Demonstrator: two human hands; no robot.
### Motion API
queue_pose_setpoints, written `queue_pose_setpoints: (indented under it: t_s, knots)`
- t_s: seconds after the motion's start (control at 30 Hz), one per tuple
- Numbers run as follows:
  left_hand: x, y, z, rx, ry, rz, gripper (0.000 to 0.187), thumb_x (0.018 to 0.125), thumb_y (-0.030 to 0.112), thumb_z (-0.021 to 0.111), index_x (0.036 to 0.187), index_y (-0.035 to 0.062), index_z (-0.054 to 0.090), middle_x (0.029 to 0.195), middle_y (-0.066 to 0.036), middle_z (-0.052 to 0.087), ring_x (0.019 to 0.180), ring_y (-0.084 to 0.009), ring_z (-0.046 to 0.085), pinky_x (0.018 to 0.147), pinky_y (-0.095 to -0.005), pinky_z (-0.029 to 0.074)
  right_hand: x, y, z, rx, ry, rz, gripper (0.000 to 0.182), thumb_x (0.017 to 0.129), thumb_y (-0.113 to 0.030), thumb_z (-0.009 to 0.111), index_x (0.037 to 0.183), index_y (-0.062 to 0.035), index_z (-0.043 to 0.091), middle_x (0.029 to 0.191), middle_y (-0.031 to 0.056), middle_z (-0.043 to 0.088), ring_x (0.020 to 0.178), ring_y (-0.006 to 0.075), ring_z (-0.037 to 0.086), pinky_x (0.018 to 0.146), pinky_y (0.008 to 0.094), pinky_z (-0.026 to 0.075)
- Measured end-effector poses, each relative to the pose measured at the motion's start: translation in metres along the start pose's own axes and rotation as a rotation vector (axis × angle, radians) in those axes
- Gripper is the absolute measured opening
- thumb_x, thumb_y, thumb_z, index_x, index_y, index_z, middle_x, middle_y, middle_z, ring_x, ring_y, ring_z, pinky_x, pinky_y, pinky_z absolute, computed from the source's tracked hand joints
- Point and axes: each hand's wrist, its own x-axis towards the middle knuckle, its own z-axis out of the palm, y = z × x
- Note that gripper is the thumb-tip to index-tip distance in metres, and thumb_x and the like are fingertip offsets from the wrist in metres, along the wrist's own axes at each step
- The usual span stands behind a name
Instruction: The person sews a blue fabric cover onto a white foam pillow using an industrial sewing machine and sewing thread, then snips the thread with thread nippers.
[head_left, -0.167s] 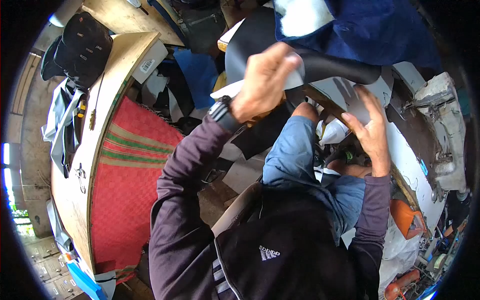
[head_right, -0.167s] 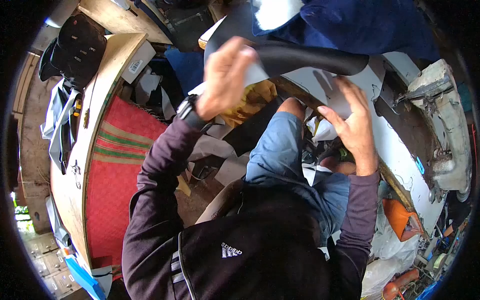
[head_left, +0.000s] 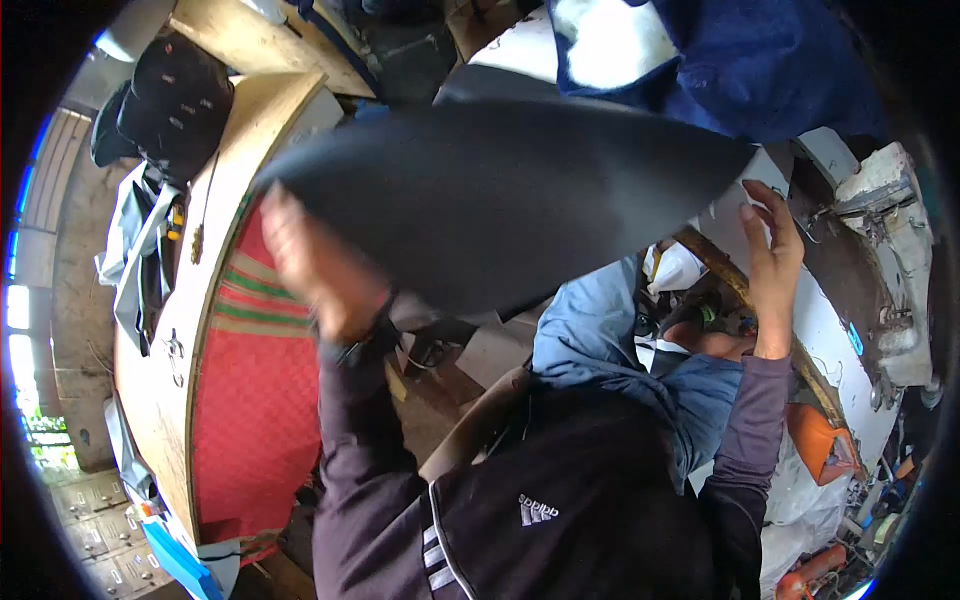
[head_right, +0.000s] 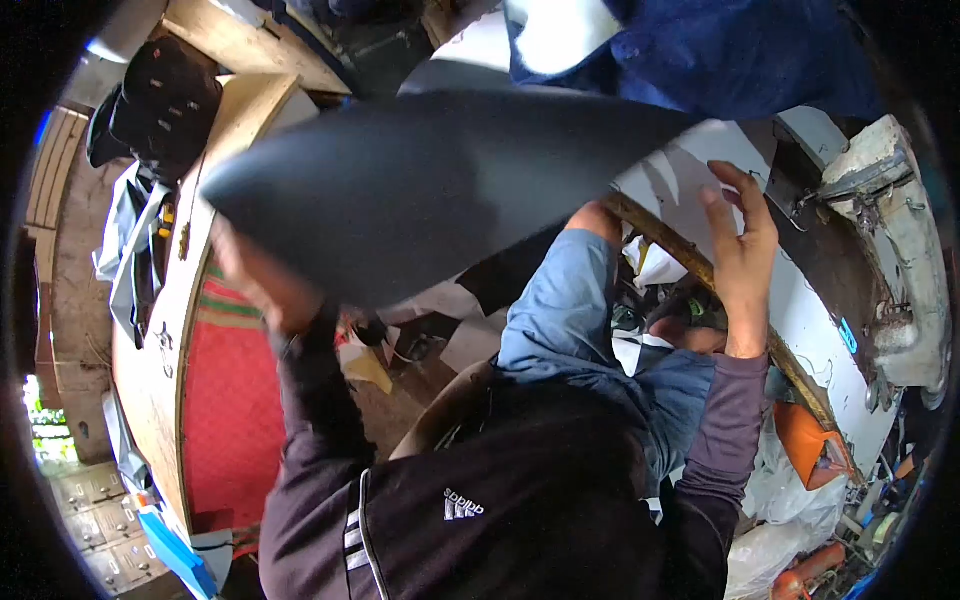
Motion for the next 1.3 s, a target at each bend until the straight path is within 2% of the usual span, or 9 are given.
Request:
queue_pose_setpoints:
  t_s: [0.1, 0.2, 0.47, 0.67, 0.8, 0.97, 1.03, 1.13, 1.3]
  knots:
    - [0.006, 0.008, -0.068, 0.163, -0.034, -0.160, 0.025, 0.113, 0.020, 0.059, 0.098, 0.0000, 0.062, 0.095, -0.006, 0.060, 0.086, -0.0211, 0.054, 0.076, -0.0418, 0.045, -0.009, 0.041, 0.008, 0.522, 0.132, 0.191, 0.027, 0.111, -0.019, 0.072, 0.127, 0.0014, 0.075, 0.118, 0.0051, 0.077, 0.115, 0.0120, 0.067, 0.100, 0.0302, 0.053]
    - [-0.038, -0.050, -0.103, 0.338, -0.224, -0.344, 0.033, 0.112, 0.015, 0.062, 0.082, 0.0023, 0.054, 0.074, 0.000, 0.046, 0.071, -0.0150, 0.036, 0.064, -0.0392, 0.035, -0.013, 0.043, 0.006, 0.132, 0.054, 0.187, 0.023, 0.113, -0.020, 0.068, 0.122, 0.0005, 0.074, 0.112, 0.0020, 0.076, 0.106, 0.0093, 0.065, 0.095, 0.0292, 0.052]
    - [-0.224, -0.305, -0.039, 0.593, -0.713, -0.326, 0.026, 0.106, 0.030, 0.070, 0.110, 0.0080, 0.082, 0.101, -0.021, 0.081, 0.098, -0.0423, 0.079, 0.084, -0.0515, 0.061, -0.004, -0.015, 0.019, 0.128, 0.006, 0.080, 0.017, 0.107, -0.009, 0.072, 0.120, 0.0026, 0.073, 0.105, 0.0101, 0.079, 0.099, 0.0152, 0.074, 0.092, 0.0313, 0.057]
    - [0.011, -0.043, 0.128, -0.042, -0.542, 0.040, 0.010, 0.103, 0.003, 0.067, 0.094, -0.0018, 0.067, 0.078, -0.011, 0.065, 0.070, -0.0143, 0.062, 0.064, -0.0345, 0.051, 0.027, -0.096, 0.017, -0.047, 0.046, -0.230, 0.044, 0.101, -0.010, 0.079, 0.142, -0.0033, 0.069, 0.083, 0.0129, 0.077, 0.075, 0.0235, 0.077, 0.074, 0.0370, 0.061]
    - [0.136, -0.066, 0.263, -0.243, -0.563, -0.069, 0.039, 0.116, 0.027, 0.063, 0.146, 0.0026, 0.060, 0.105, -0.006, 0.070, 0.087, -0.0122, 0.062, 0.073, -0.0316, 0.055, 0.068, -0.131, 0.037, -0.371, -0.052, -0.357, 0.031, 0.102, -0.013, 0.075, 0.132, -0.0074, 0.071, 0.079, 0.0167, 0.075, 0.074, 0.0374, 0.077, 0.069, 0.0479, 0.060]
    - [0.217, -0.141, 0.404, -0.087, -0.553, 0.131, 0.048, 0.112, 0.031, 0.061, 0.149, -0.0004, 0.062, 0.144, -0.031, 0.067, 0.136, -0.0462, 0.063, 0.113, -0.0492, 0.050, 0.050, -0.094, 0.009, -0.348, 0.075, -0.325, 0.006, 0.104, -0.013, 0.066, 0.101, -0.0080, 0.064, 0.079, 0.0186, 0.072, 0.077, 0.0433, 0.073, 0.072, 0.0541, 0.058]
    - [0.216, -0.158, 0.402, 0.153, -0.594, 0.464, 0.044, 0.109, 0.031, 0.066, 0.139, -0.0020, 0.070, 0.137, -0.033, 0.070, 0.132, -0.0467, 0.066, 0.110, -0.0514, 0.053, 0.034, -0.070, -0.020, -0.284, 0.133, -0.261, 0.006, 0.104, -0.012, 0.065, 0.104, -0.0057, 0.064, 0.091, 0.0226, 0.074, 0.086, 0.0451, 0.074, 0.073, 0.0542, 0.057]
    - [0.179, -0.070, 0.347, -0.030, -0.543, 0.116, 0.040, 0.109, 0.029, 0.068, 0.129, -0.0059, 0.073, 0.115, -0.033, 0.076, 0.114, -0.0484, 0.072, 0.102, -0.0486, 0.054, 0.020, -0.038, -0.052, -0.235, 0.201, -0.061, 0.009, 0.104, -0.012, 0.067, 0.103, -0.0032, 0.067, 0.085, 0.0217, 0.074, 0.077, 0.0440, 0.074, 0.068, 0.0498, 0.056]
    - [0.080, 0.008, 0.209, -0.038, -0.615, -0.027, 0.031, 0.112, 0.022, 0.070, 0.123, -0.0067, 0.069, 0.095, -0.011, 0.067, 0.093, -0.0125, 0.058, 0.086, -0.0306, 0.051, 0.009, 0.007, -0.099, -0.360, 0.408, 0.025, 0.008, 0.102, -0.012, 0.069, 0.099, -0.0049, 0.067, 0.071, 0.0173, 0.069, 0.065, 0.0356, 0.074, 0.061, 0.0453, 0.053]
